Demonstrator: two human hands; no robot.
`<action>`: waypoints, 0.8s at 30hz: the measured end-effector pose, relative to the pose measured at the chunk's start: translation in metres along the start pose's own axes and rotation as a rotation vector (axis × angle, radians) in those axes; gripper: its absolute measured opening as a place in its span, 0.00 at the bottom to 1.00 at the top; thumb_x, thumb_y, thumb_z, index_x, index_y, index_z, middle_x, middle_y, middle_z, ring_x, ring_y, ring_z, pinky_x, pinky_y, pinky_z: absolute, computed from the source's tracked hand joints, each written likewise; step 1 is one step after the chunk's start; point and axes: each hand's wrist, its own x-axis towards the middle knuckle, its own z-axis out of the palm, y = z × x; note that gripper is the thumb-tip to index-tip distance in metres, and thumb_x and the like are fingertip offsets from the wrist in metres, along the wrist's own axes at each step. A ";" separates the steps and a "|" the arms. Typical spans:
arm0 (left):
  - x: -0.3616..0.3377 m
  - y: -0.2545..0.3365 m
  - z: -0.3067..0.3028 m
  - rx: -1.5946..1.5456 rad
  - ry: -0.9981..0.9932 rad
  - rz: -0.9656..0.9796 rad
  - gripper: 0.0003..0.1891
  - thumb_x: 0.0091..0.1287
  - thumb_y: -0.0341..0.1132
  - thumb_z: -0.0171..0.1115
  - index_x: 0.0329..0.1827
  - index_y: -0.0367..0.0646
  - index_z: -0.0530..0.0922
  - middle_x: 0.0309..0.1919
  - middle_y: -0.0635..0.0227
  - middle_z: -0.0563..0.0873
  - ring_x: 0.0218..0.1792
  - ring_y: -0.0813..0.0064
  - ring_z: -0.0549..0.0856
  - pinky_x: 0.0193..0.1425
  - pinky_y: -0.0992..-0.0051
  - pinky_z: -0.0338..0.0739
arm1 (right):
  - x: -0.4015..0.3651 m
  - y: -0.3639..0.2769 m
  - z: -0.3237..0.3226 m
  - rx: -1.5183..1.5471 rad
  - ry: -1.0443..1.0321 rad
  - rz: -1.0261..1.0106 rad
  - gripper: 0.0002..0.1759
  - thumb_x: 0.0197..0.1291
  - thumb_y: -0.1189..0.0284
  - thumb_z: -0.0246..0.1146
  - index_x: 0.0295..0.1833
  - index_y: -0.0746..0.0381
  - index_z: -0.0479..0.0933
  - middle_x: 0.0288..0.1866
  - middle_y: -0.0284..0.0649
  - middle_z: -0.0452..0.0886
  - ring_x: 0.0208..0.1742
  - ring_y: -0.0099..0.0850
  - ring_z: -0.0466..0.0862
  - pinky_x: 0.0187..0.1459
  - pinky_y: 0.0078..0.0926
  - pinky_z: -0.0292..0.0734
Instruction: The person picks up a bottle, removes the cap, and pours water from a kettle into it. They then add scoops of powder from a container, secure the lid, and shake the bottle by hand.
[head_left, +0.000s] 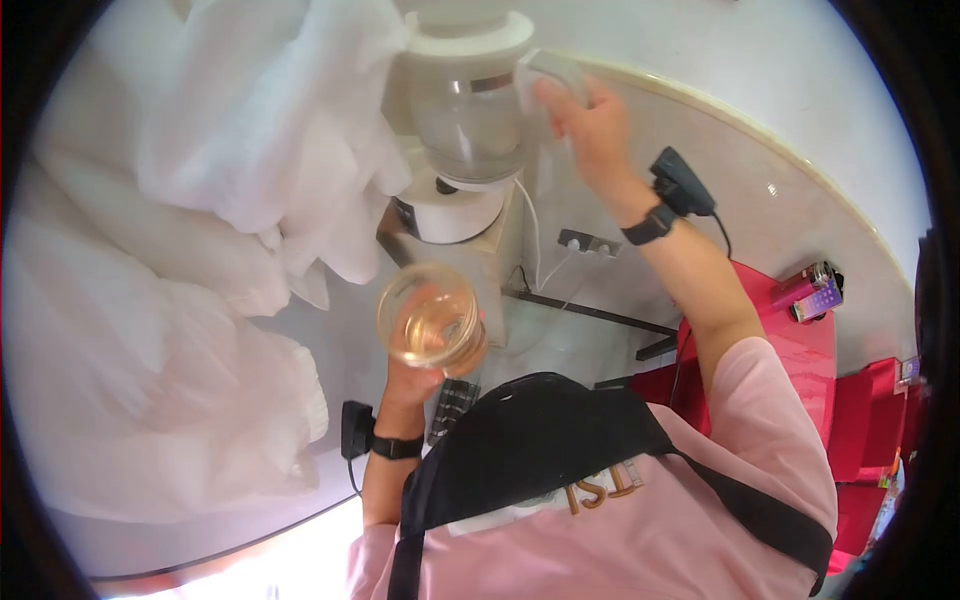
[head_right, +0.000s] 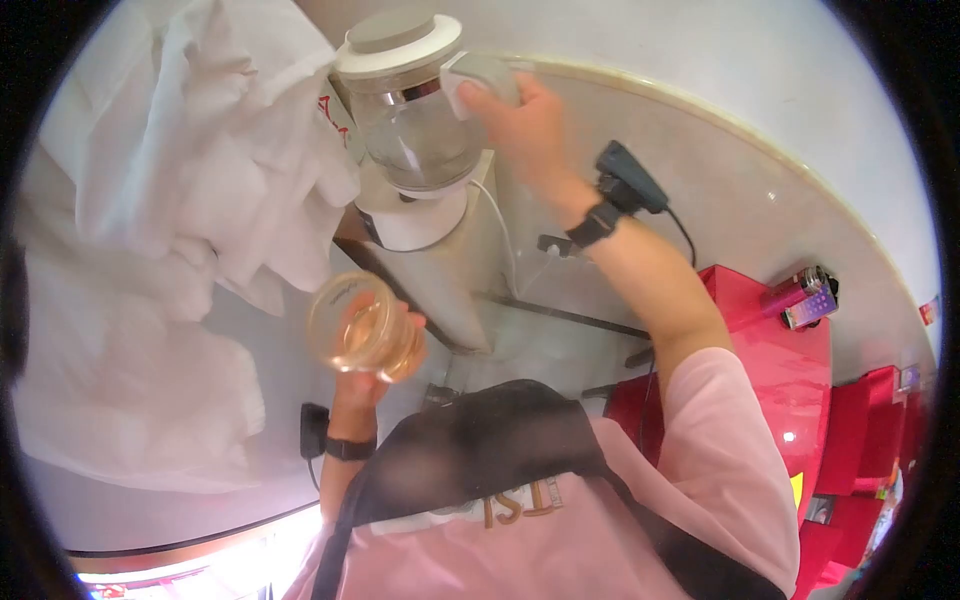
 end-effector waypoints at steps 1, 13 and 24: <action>-0.003 0.002 0.003 0.016 0.013 0.013 0.48 0.42 0.52 0.72 0.64 0.46 0.54 0.52 0.58 0.72 0.52 0.57 0.75 0.46 0.60 0.78 | 0.003 0.009 0.007 0.028 0.016 0.027 0.14 0.48 0.65 0.67 0.36 0.64 0.78 0.27 0.30 0.78 0.24 0.14 0.72 0.25 0.13 0.66; -0.028 0.024 0.010 0.006 0.101 -0.033 0.47 0.37 0.54 0.74 0.59 0.43 0.62 0.51 0.62 0.70 0.52 0.61 0.74 0.41 0.66 0.79 | 0.006 0.063 0.046 0.098 0.064 0.198 0.15 0.45 0.66 0.68 0.35 0.66 0.77 0.30 0.36 0.80 0.30 0.20 0.77 0.32 0.21 0.72; -0.053 0.018 0.022 -0.066 0.035 -0.203 0.47 0.33 0.47 0.78 0.58 0.38 0.64 0.49 0.54 0.73 0.44 0.67 0.77 0.40 0.72 0.74 | -0.021 0.062 0.037 -0.217 -0.048 0.162 0.28 0.45 0.57 0.67 0.45 0.68 0.71 0.38 0.45 0.79 0.39 0.31 0.78 0.40 0.25 0.73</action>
